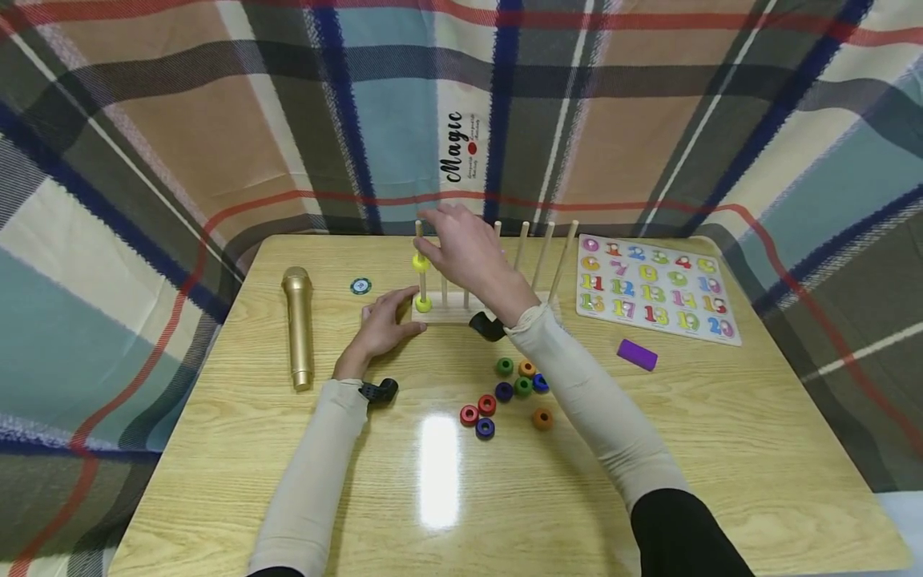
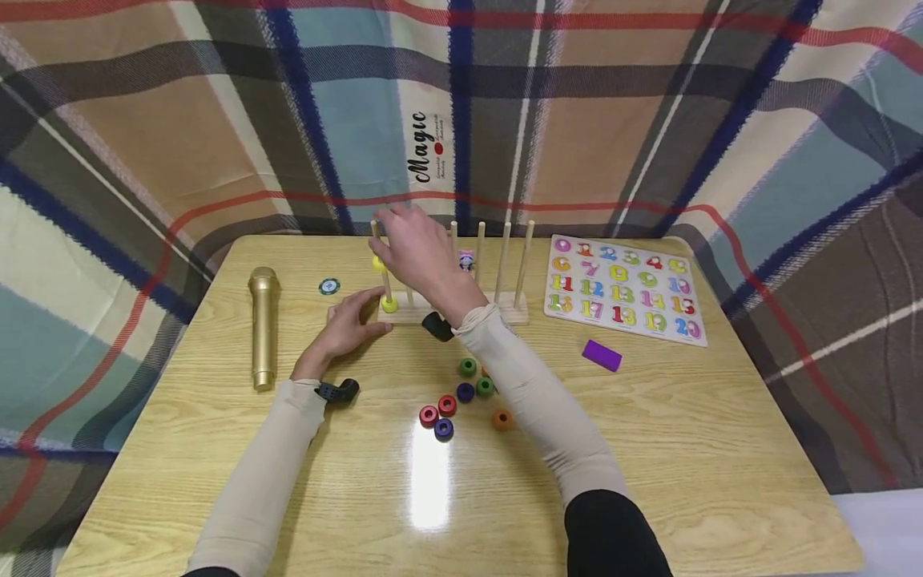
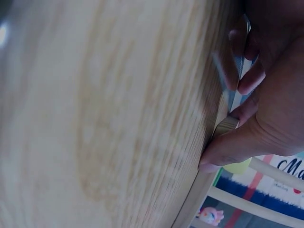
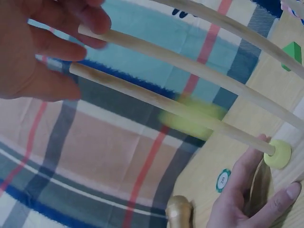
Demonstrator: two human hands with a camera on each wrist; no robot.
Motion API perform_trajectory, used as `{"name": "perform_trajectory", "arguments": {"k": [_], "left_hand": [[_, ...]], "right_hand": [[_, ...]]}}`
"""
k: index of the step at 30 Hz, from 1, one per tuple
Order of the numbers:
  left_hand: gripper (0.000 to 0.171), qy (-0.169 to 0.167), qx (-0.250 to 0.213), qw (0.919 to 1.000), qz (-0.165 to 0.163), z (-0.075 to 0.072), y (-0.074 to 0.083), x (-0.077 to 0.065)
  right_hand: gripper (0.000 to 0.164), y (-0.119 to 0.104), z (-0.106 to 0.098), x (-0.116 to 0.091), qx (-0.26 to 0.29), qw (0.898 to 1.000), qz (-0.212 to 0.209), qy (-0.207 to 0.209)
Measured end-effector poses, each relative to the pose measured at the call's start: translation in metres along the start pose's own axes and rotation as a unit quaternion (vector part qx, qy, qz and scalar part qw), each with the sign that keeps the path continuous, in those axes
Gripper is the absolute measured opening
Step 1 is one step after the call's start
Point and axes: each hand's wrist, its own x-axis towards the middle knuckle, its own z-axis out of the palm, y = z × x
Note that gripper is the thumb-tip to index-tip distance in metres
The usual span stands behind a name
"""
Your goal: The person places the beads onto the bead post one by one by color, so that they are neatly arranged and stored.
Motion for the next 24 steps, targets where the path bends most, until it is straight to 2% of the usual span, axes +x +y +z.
{"name": "perform_trajectory", "arguments": {"k": [3,6,8,10,12,14,16,19,24], "left_hand": [[0.077,-0.002,0.000,1.0000,-0.001,0.002,0.001,0.001],[0.078,-0.004,-0.004,1.0000,-0.002,0.003,0.001,0.001],[0.078,-0.004,-0.002,1.0000,0.001,0.004,0.000,0.001],[0.078,-0.004,-0.001,1.0000,0.004,0.002,0.000,0.001],[0.078,-0.005,0.003,1.0000,0.001,-0.001,-0.001,0.000],[0.078,-0.004,0.004,1.0000,-0.003,-0.004,-0.002,-0.002],[0.078,-0.001,0.002,1.0000,-0.005,-0.008,-0.002,-0.003],[0.078,0.003,0.000,1.0000,-0.001,-0.009,-0.001,-0.002],[0.078,-0.006,-0.005,1.0000,0.001,-0.001,0.000,0.000]], "right_hand": [[0.048,0.003,-0.001,-0.010,0.020,0.999,-0.013,0.029],[0.042,0.004,0.001,-0.031,0.029,0.997,-0.037,0.056],[0.036,0.004,0.006,-0.051,0.020,0.997,-0.056,0.044],[0.031,0.004,0.015,-0.073,0.005,0.997,-0.082,0.003],[0.030,0.004,0.027,-0.096,-0.008,0.992,-0.113,-0.063],[0.034,0.005,0.040,-0.117,-0.017,0.981,-0.137,-0.135],[0.038,0.005,0.052,-0.134,-0.035,0.970,-0.152,-0.189],[0.038,0.007,0.066,-0.151,-0.068,0.959,-0.156,-0.228],[0.026,0.010,0.074,-0.165,-0.107,0.953,-0.160,-0.232]]}}
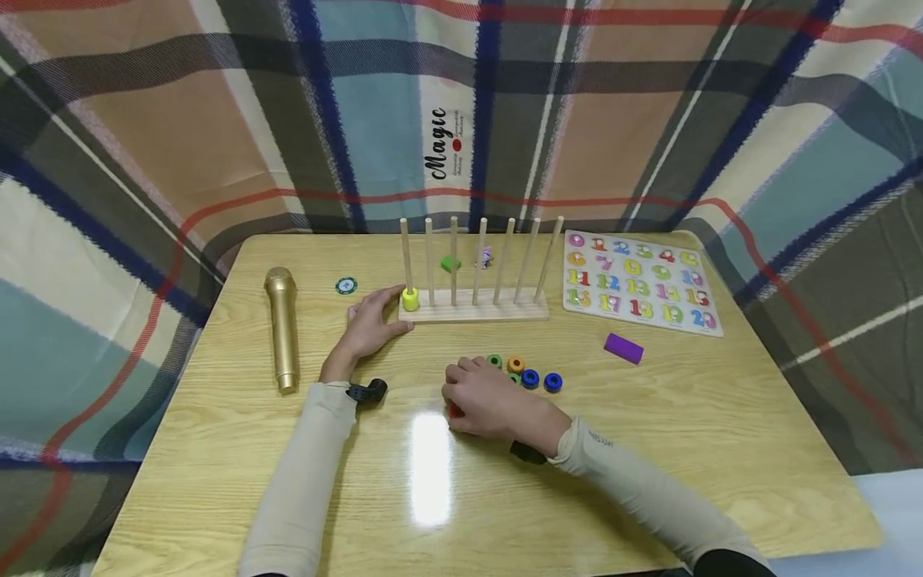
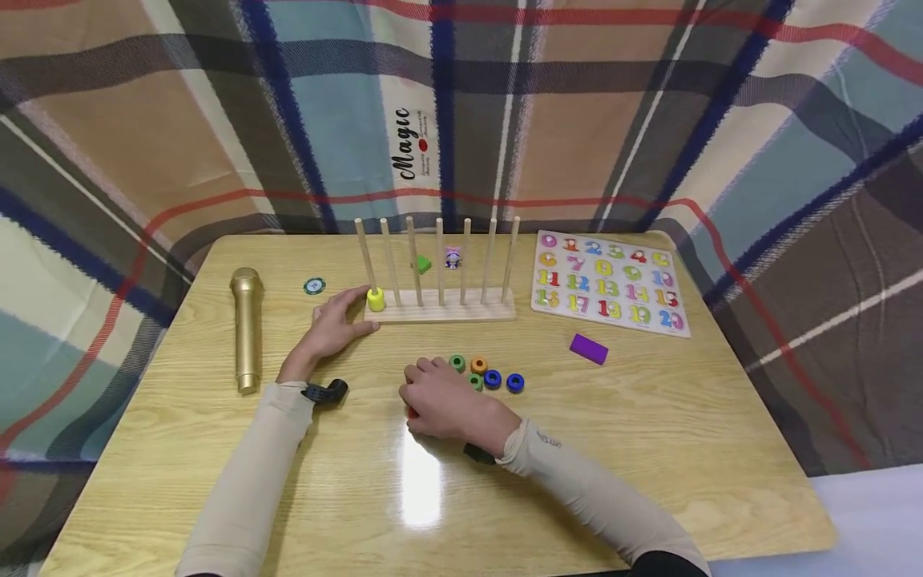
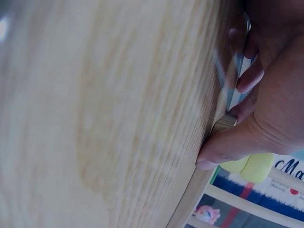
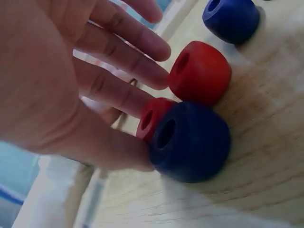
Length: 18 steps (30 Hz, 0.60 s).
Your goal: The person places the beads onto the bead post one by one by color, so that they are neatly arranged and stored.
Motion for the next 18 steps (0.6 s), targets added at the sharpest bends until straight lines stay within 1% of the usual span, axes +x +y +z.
{"name": "perform_trajectory", "arguments": {"k": [2,4,6,7,9,11,12,14,16,18], "left_hand": [[0.078,0.000,0.001,1.0000,0.000,0.001,0.000,0.000],[0.077,0.001,0.000,1.0000,0.000,0.002,0.000,-0.001],[0.078,0.002,0.001,1.0000,-0.001,0.003,0.000,-0.002],[0.078,0.002,0.001,1.0000,-0.002,0.003,0.000,-0.002],[0.078,0.002,0.004,1.0000,-0.004,0.003,0.001,-0.003],[0.079,0.002,0.006,1.0000,-0.004,0.002,0.001,-0.002],[0.079,0.002,0.007,1.0000,-0.004,0.002,0.000,-0.002],[0.079,0.002,0.006,1.0000,-0.004,0.001,0.001,-0.001],[0.079,0.002,0.002,1.0000,-0.004,0.000,0.001,0.000],[0.078,0.003,-0.001,1.0000,-0.003,0.000,0.001,0.000]], "right_hand": [[0.025,0.001,0.000,0.000,0.000,1.000,-0.004,0.010],[0.026,0.004,-0.003,0.001,0.016,0.999,-0.007,0.034],[0.023,0.010,-0.013,0.003,0.055,0.996,0.001,0.063],[0.020,0.014,-0.019,0.005,0.082,0.993,0.007,0.083],[0.016,0.024,-0.038,0.011,0.140,0.983,0.023,0.117],[0.017,0.037,-0.060,0.019,0.189,0.969,0.047,0.153],[0.019,0.044,-0.071,0.024,0.205,0.962,0.058,0.173],[0.025,0.058,-0.093,0.035,0.216,0.949,0.078,0.215],[0.029,0.068,-0.111,0.046,0.223,0.934,0.090,0.264],[0.032,0.074,-0.126,0.058,0.222,0.925,0.099,0.293]]}}
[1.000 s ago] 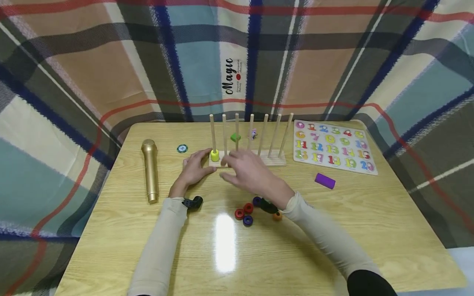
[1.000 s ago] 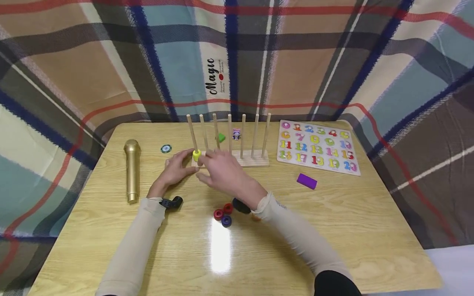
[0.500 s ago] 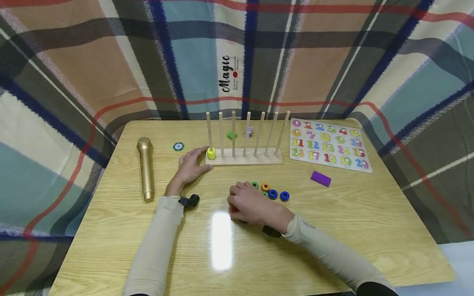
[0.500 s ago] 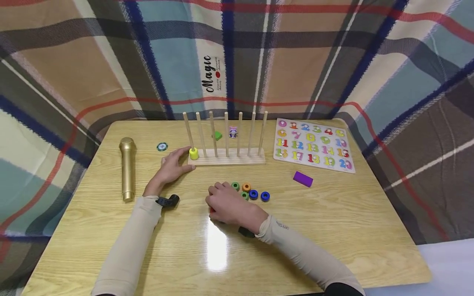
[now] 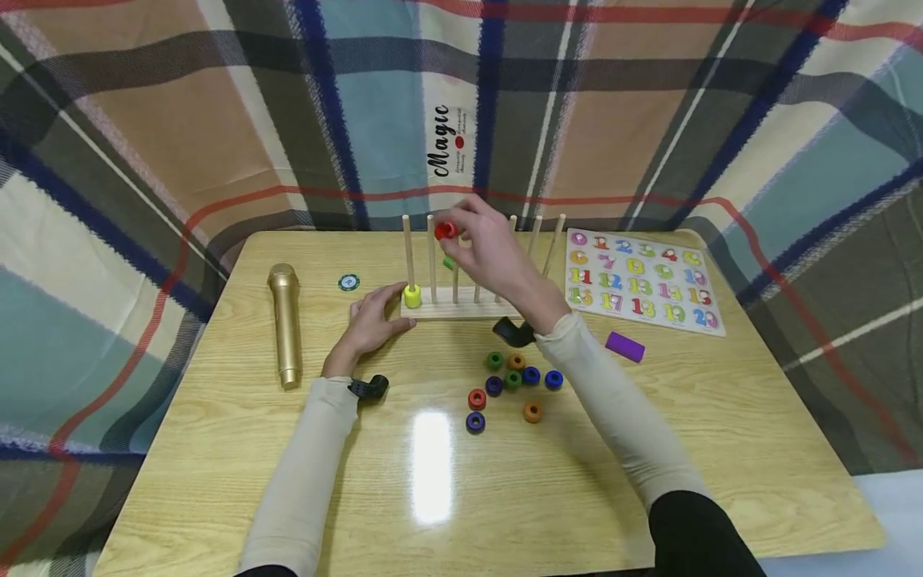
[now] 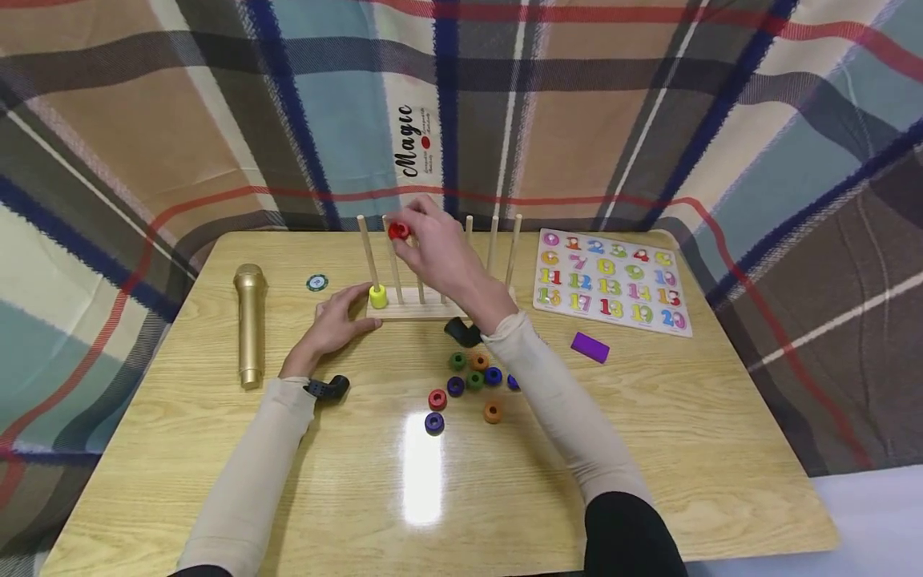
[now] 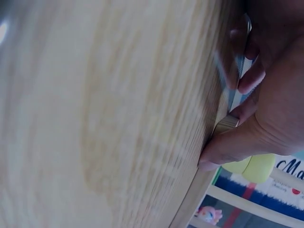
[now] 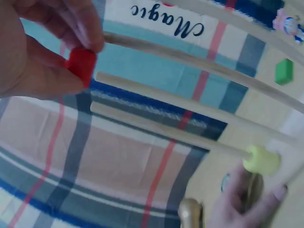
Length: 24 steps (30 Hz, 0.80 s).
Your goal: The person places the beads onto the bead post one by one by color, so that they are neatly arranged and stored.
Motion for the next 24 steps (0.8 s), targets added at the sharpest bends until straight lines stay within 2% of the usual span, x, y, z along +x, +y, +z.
{"name": "perform_trajectory", "arguments": {"k": [3,7,14,24], "left_hand": [[0.077,0.002,-0.005,1.0000,0.003,-0.001,0.001,0.000],[0.077,0.001,-0.004,1.0000,0.007,0.001,0.000,0.001],[0.078,-0.002,0.003,1.0000,0.000,0.004,-0.002,0.000],[0.077,-0.001,0.005,1.0000,-0.004,0.001,0.001,0.001]], "right_hand": [[0.034,-0.005,-0.003,0.021,-0.006,1.000,0.006,0.008],[0.035,-0.009,-0.001,0.033,-0.052,0.998,0.023,-0.021],[0.034,-0.011,0.003,0.032,-0.100,0.994,0.016,-0.037],[0.036,-0.010,0.000,0.029,-0.084,0.996,0.021,-0.037]]}}
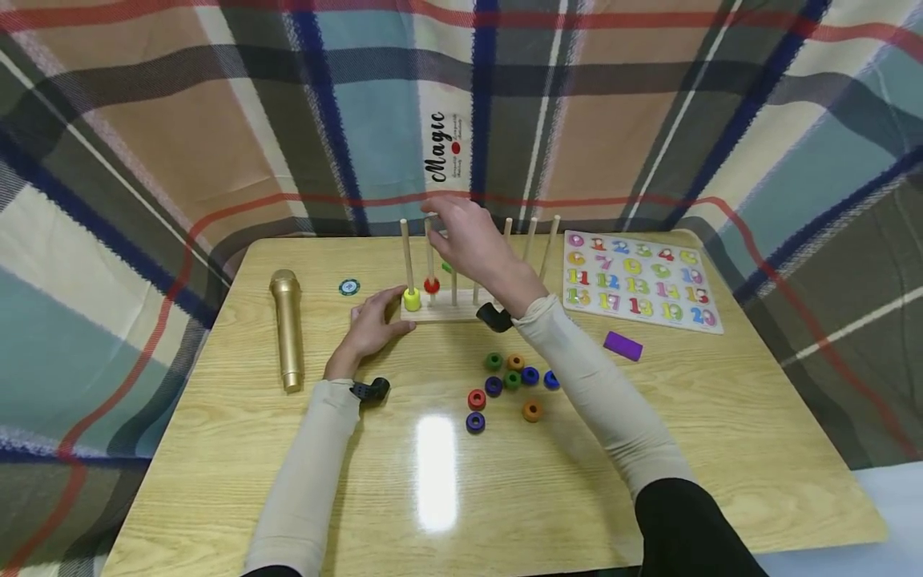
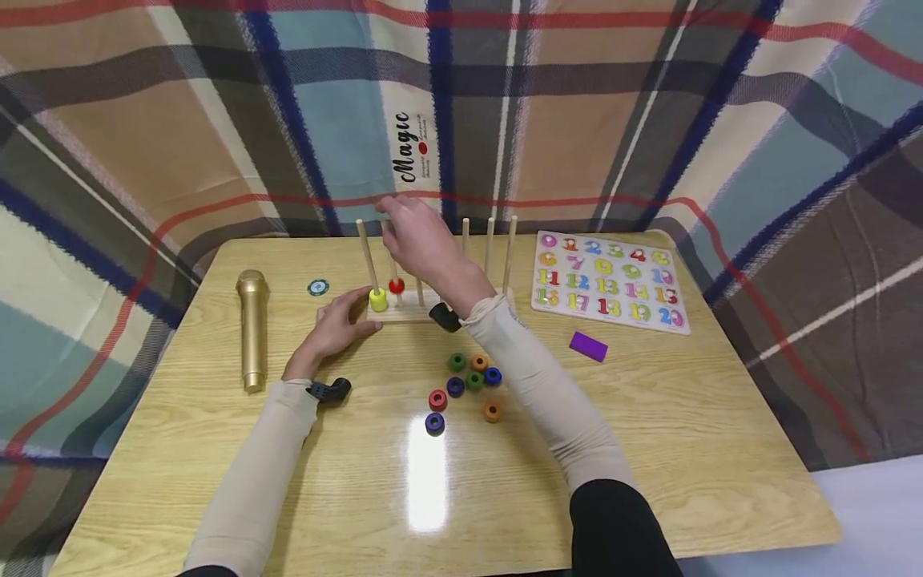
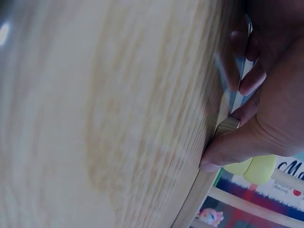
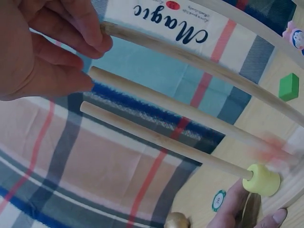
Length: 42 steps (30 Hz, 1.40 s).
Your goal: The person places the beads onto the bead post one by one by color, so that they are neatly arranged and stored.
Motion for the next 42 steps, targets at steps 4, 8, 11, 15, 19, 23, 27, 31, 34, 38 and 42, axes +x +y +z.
{"name": "perform_trajectory", "arguments": {"k": [4,8,11,15,19,23,27,31,34,38,42], "left_hand": [[0.076,0.004,0.003,1.0000,0.002,0.003,-0.001,0.000],[0.077,0.001,0.000,1.0000,0.007,0.006,0.001,-0.001],[0.077,-0.003,-0.004,1.0000,0.004,0.007,0.003,-0.002],[0.078,0.002,0.000,1.0000,0.002,0.003,0.003,-0.003],[0.079,0.006,0.007,1.0000,0.002,-0.002,0.001,-0.003],[0.078,0.007,0.004,1.0000,0.001,-0.004,0.000,-0.004],[0.078,0.006,-0.002,1.0000,0.001,-0.003,-0.001,-0.004],[0.078,0.009,-0.002,1.0000,-0.001,-0.003,-0.001,-0.005],[0.078,0.010,-0.001,0.9999,-0.001,-0.004,-0.002,-0.006],[0.078,0.009,-0.001,1.0000,0.002,-0.003,-0.003,-0.005],[0.078,0.005,0.000,1.0000,0.005,-0.001,-0.002,-0.003]], "right_hand": [[0.034,0.002,0.001,-0.011,0.008,1.000,-0.018,0.014],[0.030,0.005,0.003,-0.042,0.001,0.998,-0.058,0.017],[0.028,0.008,0.010,-0.072,-0.014,0.994,-0.091,-0.055],[0.033,0.014,0.027,-0.106,-0.042,0.970,-0.101,-0.218],[0.040,0.022,0.047,-0.129,-0.072,0.945,-0.103,-0.303],[0.032,0.028,0.065,-0.145,-0.074,0.940,-0.138,-0.304],[0.017,0.032,0.075,-0.153,-0.078,0.941,-0.166,-0.285],[0.010,0.033,0.075,-0.149,-0.065,0.948,-0.181,-0.253],[0.016,0.031,0.063,-0.134,-0.032,0.959,-0.173,-0.221],[0.028,0.025,0.034,-0.103,0.013,0.979,-0.109,-0.169],[0.031,0.019,0.007,-0.071,0.047,0.994,-0.051,-0.080]]}}
